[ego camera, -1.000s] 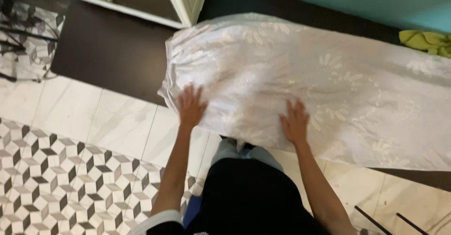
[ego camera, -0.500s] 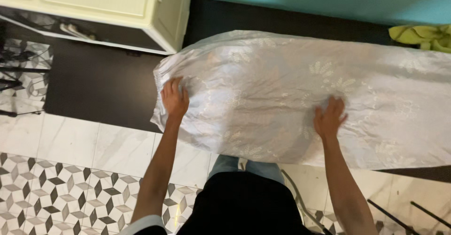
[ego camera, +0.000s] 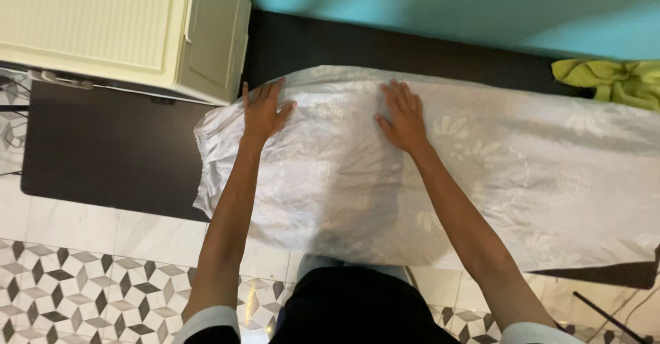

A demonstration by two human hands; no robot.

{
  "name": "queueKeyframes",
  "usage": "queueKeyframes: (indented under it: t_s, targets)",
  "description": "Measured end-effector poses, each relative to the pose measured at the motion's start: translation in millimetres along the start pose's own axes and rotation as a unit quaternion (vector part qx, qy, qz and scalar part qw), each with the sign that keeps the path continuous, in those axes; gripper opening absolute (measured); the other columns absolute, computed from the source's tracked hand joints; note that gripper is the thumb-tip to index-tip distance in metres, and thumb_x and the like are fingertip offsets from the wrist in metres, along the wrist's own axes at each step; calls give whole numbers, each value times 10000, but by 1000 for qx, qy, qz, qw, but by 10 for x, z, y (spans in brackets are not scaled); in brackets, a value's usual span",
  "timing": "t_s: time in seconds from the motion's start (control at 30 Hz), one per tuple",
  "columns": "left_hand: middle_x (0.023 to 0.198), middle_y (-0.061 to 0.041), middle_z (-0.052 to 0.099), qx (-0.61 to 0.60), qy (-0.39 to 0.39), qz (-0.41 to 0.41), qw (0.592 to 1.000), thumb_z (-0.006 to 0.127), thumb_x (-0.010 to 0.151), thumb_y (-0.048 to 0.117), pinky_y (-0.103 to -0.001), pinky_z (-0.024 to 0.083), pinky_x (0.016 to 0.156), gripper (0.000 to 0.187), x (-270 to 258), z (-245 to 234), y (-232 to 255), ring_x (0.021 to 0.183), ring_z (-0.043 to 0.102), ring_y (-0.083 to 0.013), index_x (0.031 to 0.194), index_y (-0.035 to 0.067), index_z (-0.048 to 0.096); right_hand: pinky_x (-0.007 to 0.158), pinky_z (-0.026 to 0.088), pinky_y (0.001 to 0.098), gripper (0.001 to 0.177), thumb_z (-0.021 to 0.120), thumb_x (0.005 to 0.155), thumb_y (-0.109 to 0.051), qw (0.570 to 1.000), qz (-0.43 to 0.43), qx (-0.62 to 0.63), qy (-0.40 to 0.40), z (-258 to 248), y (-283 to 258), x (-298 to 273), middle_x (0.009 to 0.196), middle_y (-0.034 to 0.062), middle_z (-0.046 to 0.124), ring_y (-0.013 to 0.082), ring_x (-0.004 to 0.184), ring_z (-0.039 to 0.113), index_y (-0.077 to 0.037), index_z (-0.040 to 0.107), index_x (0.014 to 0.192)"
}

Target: The person folds a white patterned bed sheet on a dark table. They repeatedly smooth, align, and fold the sheet into a compact rectangle using both hands.

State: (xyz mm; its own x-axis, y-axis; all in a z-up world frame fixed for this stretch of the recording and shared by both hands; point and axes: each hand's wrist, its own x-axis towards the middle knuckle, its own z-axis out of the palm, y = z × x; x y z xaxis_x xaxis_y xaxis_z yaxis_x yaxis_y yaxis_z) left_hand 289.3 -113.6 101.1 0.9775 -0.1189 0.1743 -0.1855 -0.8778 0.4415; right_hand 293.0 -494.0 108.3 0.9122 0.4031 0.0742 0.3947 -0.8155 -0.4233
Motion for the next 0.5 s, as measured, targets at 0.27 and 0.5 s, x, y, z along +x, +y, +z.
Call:
queueKeyframes:
  t_s: [0.27, 0.5]
  targets:
    - [1032, -69, 732, -113, 26, -72, 991, 782, 932, 225, -424, 521, 883, 150, 182, -77, 30, 981, 678, -297, 1019, 106, 752, 1237, 158, 581, 549, 722, 948, -268, 998, -23, -11, -50, 112, 257, 648, 1349, 191, 584, 363, 1347, 492, -80, 526, 1425]
    - [918, -82, 725, -51, 203, 69, 975, 703, 968, 129, -430, 534, 772, 119, 321, -11, 8, 874, 706, -315, 927, 75, 605, 1100, 424, 492, 88, 639, 1014, -121, 988, -123, 69, 69, -28, 273, 801, 1106, 143, 682, 350, 1109, 630, -51, 608, 1057]
